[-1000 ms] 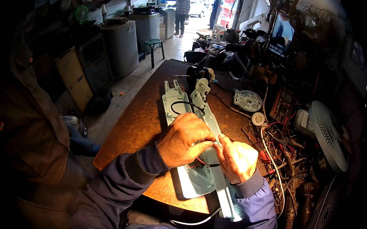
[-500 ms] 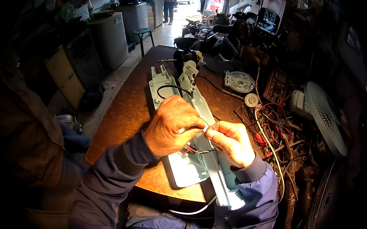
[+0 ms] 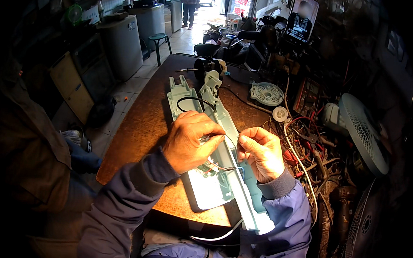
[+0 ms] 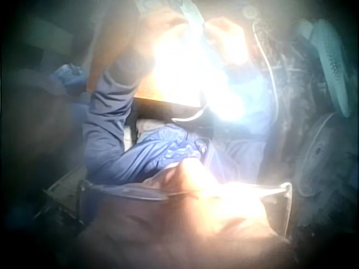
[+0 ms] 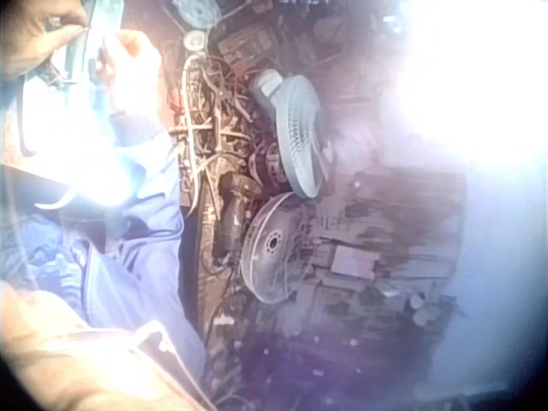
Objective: The person repairs an electronic device by stripping wires and connecting them to a circuit board inside a white plastic housing. They use pliers to cut and strip the wire insulation, then twist the exposed ends to make connections. The task involves handling small components and wires within a cluttered workshop environment.
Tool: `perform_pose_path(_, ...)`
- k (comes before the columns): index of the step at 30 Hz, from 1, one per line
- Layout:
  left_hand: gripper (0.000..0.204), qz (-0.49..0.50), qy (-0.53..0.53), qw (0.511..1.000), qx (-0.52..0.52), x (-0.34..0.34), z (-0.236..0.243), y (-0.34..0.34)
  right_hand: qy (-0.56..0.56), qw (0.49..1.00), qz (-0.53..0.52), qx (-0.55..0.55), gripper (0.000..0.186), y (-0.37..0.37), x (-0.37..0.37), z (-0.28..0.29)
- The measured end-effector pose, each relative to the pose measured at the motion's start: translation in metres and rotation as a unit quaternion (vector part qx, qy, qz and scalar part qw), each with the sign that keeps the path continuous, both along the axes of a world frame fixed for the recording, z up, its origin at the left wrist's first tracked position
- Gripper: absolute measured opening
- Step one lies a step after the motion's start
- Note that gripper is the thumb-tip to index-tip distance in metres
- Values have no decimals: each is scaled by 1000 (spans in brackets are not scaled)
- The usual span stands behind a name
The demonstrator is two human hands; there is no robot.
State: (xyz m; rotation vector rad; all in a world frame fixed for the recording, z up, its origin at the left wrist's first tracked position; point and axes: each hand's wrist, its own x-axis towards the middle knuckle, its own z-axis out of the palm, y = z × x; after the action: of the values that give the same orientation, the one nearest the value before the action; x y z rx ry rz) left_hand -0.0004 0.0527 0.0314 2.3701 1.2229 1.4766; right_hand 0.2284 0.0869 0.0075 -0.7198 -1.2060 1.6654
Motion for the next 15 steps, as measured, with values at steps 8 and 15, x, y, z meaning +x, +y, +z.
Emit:
perform_pose_path(8,14,8,-17,1000,8,2,-1,-2,44,999,19,26,22,0,0,-2)
perform_pose_path(15,13,-2,-53,998,-19,3,-2,-2,78,996,26,20,22,3,1,-6)
